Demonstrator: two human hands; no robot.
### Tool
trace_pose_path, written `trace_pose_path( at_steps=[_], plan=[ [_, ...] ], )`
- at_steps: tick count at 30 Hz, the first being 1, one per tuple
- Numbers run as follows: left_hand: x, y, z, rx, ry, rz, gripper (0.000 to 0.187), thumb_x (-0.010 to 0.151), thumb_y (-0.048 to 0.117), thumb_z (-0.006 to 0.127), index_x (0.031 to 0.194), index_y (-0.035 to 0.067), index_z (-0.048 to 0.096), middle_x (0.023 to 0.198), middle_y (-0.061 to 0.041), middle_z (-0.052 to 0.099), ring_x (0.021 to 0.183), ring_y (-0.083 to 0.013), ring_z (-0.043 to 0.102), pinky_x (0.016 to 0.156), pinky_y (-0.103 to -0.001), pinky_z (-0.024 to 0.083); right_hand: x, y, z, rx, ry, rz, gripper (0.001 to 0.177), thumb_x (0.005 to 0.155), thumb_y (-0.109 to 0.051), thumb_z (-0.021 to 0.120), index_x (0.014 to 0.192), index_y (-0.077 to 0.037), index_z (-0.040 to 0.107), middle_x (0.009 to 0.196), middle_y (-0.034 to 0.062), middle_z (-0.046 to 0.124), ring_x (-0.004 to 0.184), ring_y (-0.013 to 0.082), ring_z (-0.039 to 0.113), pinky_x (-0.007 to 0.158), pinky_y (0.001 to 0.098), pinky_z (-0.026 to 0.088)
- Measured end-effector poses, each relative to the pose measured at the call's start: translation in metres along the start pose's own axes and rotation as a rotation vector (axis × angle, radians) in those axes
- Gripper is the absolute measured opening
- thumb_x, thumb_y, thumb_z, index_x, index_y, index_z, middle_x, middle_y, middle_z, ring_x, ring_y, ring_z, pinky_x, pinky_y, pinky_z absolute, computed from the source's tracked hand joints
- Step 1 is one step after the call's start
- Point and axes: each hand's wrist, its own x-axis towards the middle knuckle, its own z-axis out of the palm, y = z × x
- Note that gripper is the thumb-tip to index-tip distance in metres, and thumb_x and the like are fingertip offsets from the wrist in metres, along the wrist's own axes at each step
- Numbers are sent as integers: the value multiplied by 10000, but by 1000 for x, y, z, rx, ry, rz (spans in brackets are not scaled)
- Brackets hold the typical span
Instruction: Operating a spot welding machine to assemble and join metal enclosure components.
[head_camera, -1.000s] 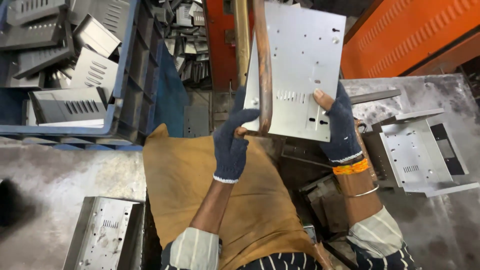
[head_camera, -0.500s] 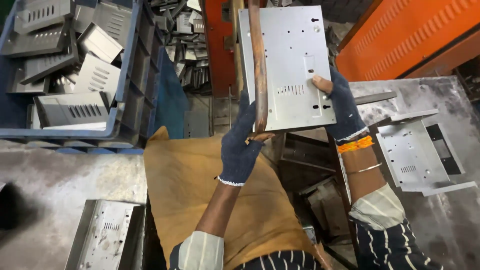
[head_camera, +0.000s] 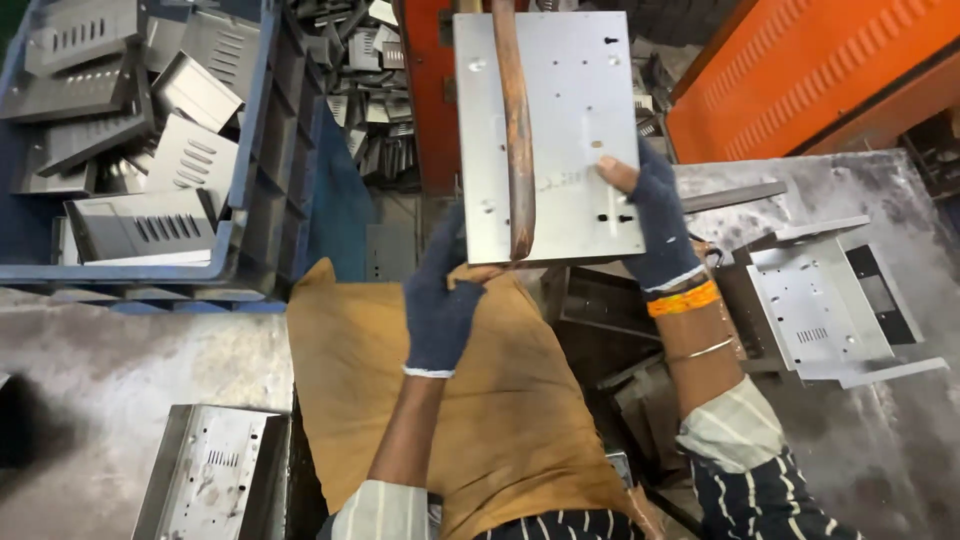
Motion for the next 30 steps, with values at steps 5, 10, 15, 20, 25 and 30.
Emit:
trace_pose_path(
  at_steps=[5, 10, 15, 20, 25, 30],
  plan=[
    [-1, 2, -26, 40, -2, -65, 714, 798, -81, 697, 1479, 65, 543, 1327, -72, 714, 1060, -161, 746, 754, -289, 628, 4, 21, 6, -90, 38, -96, 634, 902, -265, 701, 1442, 33, 558, 1227, 114, 701, 1066, 179, 690, 928, 309, 575],
    [-4, -10, -45, -11, 22, -62, 564, 954, 9, 722, 1503, 57, 600, 1104, -87, 748, 896, -165, 688, 716, -285, 553, -1, 3, 44, 88, -36, -12, 694, 868, -312, 699, 1453, 22, 530, 1229, 119, 689, 1095, 214, 681, 924, 356, 592],
    [-3, -9, -67, 101, -12, 97, 624, 885, -14, 703, 1486, 16, 539, 1392, -104, 653, 1197, -186, 651, 939, -309, 585, 7, 34, 39, 13, -9, -73, 640, 923, -287, 692, 1450, 48, 555, 1276, 128, 675, 1137, 185, 660, 947, 320, 563],
    [1, -23, -89, 7, 122, -245, 582, 914, -7, 696, 1490, 7, 610, 1219, -97, 712, 830, -183, 552, 705, -320, 470, 30, 87, 47, 137, -7, -105, 637, 904, -246, 657, 1459, 36, 520, 1265, 87, 657, 1073, 146, 641, 849, 299, 556],
    [-5, -31, -92, 71, 168, -184, 517, 935, -2, 729, 1445, 13, 645, 1245, -96, 724, 846, -154, 544, 694, -289, 465, 26, 84, 51, 76, -34, -132, 598, 979, -267, 623, 1503, 2, 518, 1280, 33, 665, 1090, 101, 623, 902, 256, 544],
    [-2, -5, -26, 140, 128, 177, 548, 885, -48, 722, 1421, 15, 625, 1376, -85, 672, 1223, -162, 639, 988, -305, 554, 11, 81, -7, 238, 68, 32, 579, 948, -275, 640, 1437, 26, 570, 1180, 70, 689, 1015, 154, 662, 857, 307, 553]
  ],
)
